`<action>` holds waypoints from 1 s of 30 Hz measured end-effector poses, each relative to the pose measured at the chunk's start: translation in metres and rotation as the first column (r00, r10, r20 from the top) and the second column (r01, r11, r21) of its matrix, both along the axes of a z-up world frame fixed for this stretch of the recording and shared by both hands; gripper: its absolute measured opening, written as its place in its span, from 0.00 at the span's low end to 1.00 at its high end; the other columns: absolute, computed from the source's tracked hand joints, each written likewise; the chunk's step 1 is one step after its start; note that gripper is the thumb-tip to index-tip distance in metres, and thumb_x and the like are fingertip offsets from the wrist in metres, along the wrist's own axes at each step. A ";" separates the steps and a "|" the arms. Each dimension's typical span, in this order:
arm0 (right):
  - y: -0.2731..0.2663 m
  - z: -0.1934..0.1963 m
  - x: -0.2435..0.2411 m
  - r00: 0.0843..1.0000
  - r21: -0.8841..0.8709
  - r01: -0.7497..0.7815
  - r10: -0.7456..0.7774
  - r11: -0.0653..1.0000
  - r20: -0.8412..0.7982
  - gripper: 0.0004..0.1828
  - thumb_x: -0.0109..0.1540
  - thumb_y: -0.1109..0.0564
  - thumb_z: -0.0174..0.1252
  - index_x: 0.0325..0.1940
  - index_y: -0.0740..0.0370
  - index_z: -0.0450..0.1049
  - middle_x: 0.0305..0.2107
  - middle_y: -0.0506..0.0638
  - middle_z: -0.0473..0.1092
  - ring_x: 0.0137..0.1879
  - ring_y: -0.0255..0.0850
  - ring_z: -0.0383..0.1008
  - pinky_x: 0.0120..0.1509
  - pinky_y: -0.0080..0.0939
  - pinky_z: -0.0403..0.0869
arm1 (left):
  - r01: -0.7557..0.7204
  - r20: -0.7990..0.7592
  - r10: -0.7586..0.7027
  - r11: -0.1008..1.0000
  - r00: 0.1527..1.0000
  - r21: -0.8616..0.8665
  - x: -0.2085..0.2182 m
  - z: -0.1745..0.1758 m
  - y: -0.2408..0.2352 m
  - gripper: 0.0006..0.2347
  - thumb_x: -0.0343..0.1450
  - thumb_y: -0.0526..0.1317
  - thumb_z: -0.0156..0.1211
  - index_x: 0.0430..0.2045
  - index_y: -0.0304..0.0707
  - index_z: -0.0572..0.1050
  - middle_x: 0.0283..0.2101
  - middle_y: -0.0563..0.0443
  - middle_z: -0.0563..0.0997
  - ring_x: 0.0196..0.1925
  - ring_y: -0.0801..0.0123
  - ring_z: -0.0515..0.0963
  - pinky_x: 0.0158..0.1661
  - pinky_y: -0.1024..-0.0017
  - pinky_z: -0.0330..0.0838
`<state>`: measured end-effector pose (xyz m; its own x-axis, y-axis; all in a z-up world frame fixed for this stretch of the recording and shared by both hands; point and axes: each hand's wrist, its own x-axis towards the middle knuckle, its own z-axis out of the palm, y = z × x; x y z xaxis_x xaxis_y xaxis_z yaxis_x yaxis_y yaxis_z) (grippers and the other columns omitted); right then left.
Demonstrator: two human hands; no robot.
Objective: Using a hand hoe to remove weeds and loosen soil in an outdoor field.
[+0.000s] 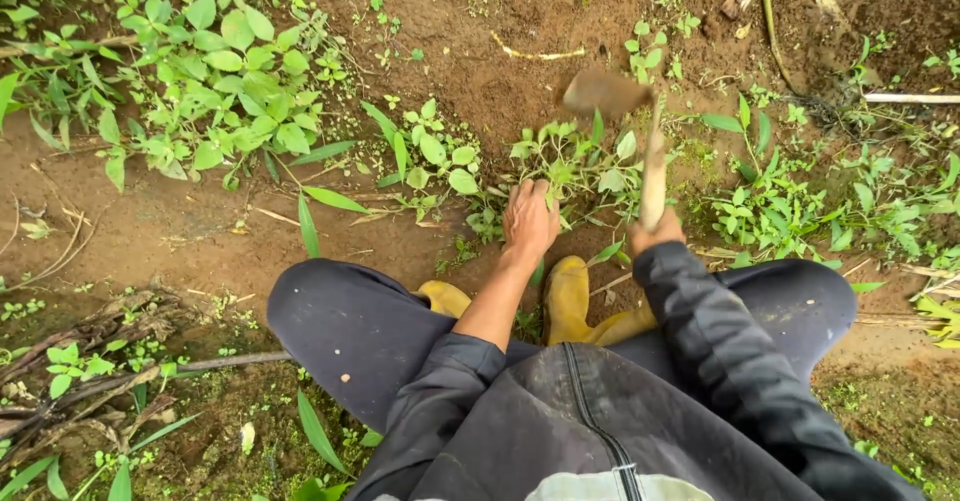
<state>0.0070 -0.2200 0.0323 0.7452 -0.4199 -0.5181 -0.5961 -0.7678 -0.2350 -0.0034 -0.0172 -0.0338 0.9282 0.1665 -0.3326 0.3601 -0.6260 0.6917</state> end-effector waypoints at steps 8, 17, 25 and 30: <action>-0.040 -0.013 -0.013 0.854 -0.140 -0.473 0.414 0.870 -0.314 0.26 0.60 0.44 0.60 0.61 0.45 0.66 0.47 0.63 0.77 0.57 0.58 0.79 0.59 0.58 0.77 | 0.153 -0.065 -0.150 0.987 0.986 0.046 -0.014 0.028 0.000 0.11 0.73 0.37 0.56 0.48 0.39 0.77 0.44 0.44 0.79 0.48 0.58 0.81 0.44 0.60 0.80; -0.003 -0.002 0.033 0.903 -0.180 -0.416 0.383 0.891 -0.192 0.24 0.61 0.41 0.56 0.59 0.45 0.64 0.45 0.63 0.76 0.55 0.59 0.78 0.59 0.57 0.76 | 0.153 -0.107 -0.150 0.988 0.983 0.016 -0.030 -0.034 -0.014 0.12 0.72 0.41 0.55 0.47 0.38 0.76 0.45 0.41 0.79 0.50 0.49 0.82 0.45 0.52 0.80; -0.018 0.010 0.021 0.747 -0.216 -0.651 0.564 0.728 -0.351 0.24 0.60 0.43 0.56 0.59 0.46 0.66 0.45 0.62 0.79 0.55 0.59 0.81 0.58 0.56 0.79 | 0.072 -0.145 -0.080 0.996 0.986 -0.061 -0.031 -0.030 -0.006 0.14 0.73 0.41 0.52 0.51 0.37 0.75 0.47 0.39 0.80 0.51 0.46 0.82 0.46 0.49 0.80; -0.019 -0.019 0.047 0.899 -0.186 -0.432 0.405 0.883 -0.164 0.26 0.59 0.41 0.57 0.60 0.44 0.64 0.45 0.63 0.77 0.56 0.59 0.78 0.58 0.57 0.76 | 0.049 -0.147 -0.057 0.997 0.988 -0.058 -0.036 -0.043 -0.014 0.15 0.73 0.44 0.50 0.52 0.42 0.74 0.47 0.44 0.78 0.52 0.47 0.81 0.47 0.48 0.80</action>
<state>0.0541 -0.2391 0.0132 0.8152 -0.1923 -0.5463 -0.2212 -0.9751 0.0131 -0.0393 -0.0309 -0.0768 0.8750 0.0966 -0.4744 0.4287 -0.6097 0.6667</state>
